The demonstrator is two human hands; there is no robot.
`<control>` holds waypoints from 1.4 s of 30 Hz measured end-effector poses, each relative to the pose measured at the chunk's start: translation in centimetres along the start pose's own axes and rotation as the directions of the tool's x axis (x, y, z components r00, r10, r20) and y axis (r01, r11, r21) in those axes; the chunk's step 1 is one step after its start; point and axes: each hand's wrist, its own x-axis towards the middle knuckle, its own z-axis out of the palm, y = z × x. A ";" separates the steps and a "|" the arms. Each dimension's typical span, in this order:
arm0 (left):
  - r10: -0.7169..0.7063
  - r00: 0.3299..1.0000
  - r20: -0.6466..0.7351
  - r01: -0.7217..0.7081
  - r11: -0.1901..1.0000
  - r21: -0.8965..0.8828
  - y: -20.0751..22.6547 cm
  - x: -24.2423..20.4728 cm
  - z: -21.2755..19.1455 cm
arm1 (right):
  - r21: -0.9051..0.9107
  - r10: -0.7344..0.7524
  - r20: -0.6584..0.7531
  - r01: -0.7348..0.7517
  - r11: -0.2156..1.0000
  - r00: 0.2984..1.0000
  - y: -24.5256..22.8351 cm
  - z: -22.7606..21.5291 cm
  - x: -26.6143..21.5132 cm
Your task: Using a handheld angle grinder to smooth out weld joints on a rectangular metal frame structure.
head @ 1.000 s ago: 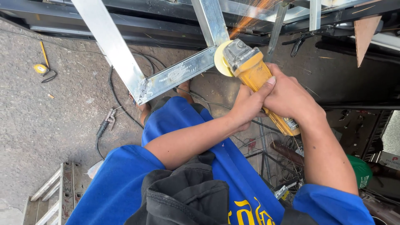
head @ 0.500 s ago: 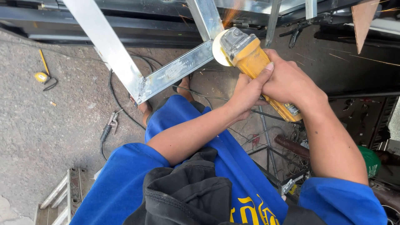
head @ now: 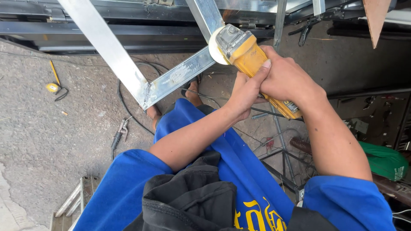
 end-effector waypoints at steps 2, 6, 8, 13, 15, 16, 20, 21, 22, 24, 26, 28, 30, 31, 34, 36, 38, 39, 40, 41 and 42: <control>0.008 1.000 -0.004 -0.008 1.000 0.021 -0.2 -0.1 -0.3 | 0.024 -0.007 -0.012 0.008 1.000 1.000 -0.3 0.2 -0.5; -0.083 0.996 0.044 0.077 0.990 0.117 -1.9 0.1 0.0 | 0.102 0.079 -0.030 -0.076 0.992 0.996 0.6 1.1 -2.6; -0.124 0.990 0.059 0.111 0.975 0.192 -3.5 0.9 0.2 | 0.151 0.126 -0.067 -0.114 0.982 0.990 2.2 2.8 -3.4; -0.216 0.974 0.072 0.129 0.783 0.608 -8.3 2.6 -1.1 | 0.540 0.277 -0.187 -0.137 0.830 0.942 8.8 11.8 -3.8; -0.231 0.972 0.040 0.130 0.674 0.727 -8.3 2.7 -3.3 | 0.665 0.279 -0.245 -0.049 0.746 0.929 8.3 14.3 -3.2; -0.235 0.972 0.002 0.135 0.564 0.814 -8.6 2.4 -4.5 | 0.755 0.277 -0.296 0.046 0.654 0.914 8.3 15.7 -3.2; -0.179 0.984 -0.007 0.068 0.338 0.939 -8.6 3.2 -5.7 | 0.826 0.189 -0.437 0.309 0.471 0.879 10.6 20.8 -0.1; -0.135 0.990 0.043 0.000 0.305 0.953 -8.3 3.0 -5.5 | 0.860 0.200 -0.430 0.331 0.389 0.881 10.7 21.1 0.4; -0.087 0.992 0.091 -0.065 0.269 0.961 -8.0 3.0 -5.4 | 0.885 0.201 -0.421 0.352 0.305 0.885 10.8 21.3 1.2; -0.022 0.989 0.149 -0.135 0.310 0.941 -7.8 3.0 -6.0 | 0.915 0.181 -0.395 0.368 0.163 0.901 10.9 21.9 2.3; 0.043 0.979 0.199 -0.202 0.341 0.918 -9.0 2.1 -6.8 | 0.933 0.157 -0.359 0.361 0.017 0.920 11.2 22.7 3.0; -0.078 0.981 0.176 -0.133 0.382 0.914 -10.6 1.3 -7.3 | 0.908 0.177 -0.306 0.343 -0.242 0.935 11.8 22.9 4.2; -0.064 0.997 0.046 -0.022 0.335 0.942 -13.0 1.4 -6.9 | 0.904 0.141 -0.306 0.334 -0.268 0.942 12.9 23.7 5.7; -0.059 0.995 -0.077 0.092 0.304 0.948 -14.6 1.1 -6.9 | 0.906 0.118 -0.299 0.321 -0.277 0.947 13.5 24.4 6.0; 0.067 0.975 -0.210 0.180 0.308 0.934 -17.7 1.1 -5.8 | 0.929 -0.008 -0.283 0.272 -0.250 0.959 14.7 24.3 6.4; 0.136 0.958 -0.252 0.197 0.328 0.924 -18.6 0.8 -4.8 | 0.935 -0.041 -0.274 0.256 -0.246 0.961 15.0 24.5 7.0; 0.208 0.937 -0.282 0.197 0.353 0.915 -19.4 0.8 -4.0 | 0.939 -0.074 -0.277 0.254 -0.233 0.958 15.7 24.4 7.5; 0.233 0.928 -0.290 0.185 0.387 0.903 -19.8 1.0 -3.9 | 0.950 -0.068 -0.280 0.267 -0.161 0.957 16.0 24.4 7.7; 0.259 0.916 -0.305 0.176 0.423 0.889 -20.1 0.9 -3.8 | 0.958 -0.068 -0.281 0.275 -0.088 0.957 16.1 24.5 7.8; 0.274 0.908 -0.316 0.177 0.433 0.884 -20.3 1.2 -3.5 | 0.958 -0.090 -0.281 0.273 -0.085 0.956 16.3 23.9 7.5; 0.290 0.907 -0.306 0.145 0.468 0.872 -20.3 1.3 -3.4 | 0.956 -0.084 -0.291 0.292 -0.008 0.953 16.3 23.3 7.3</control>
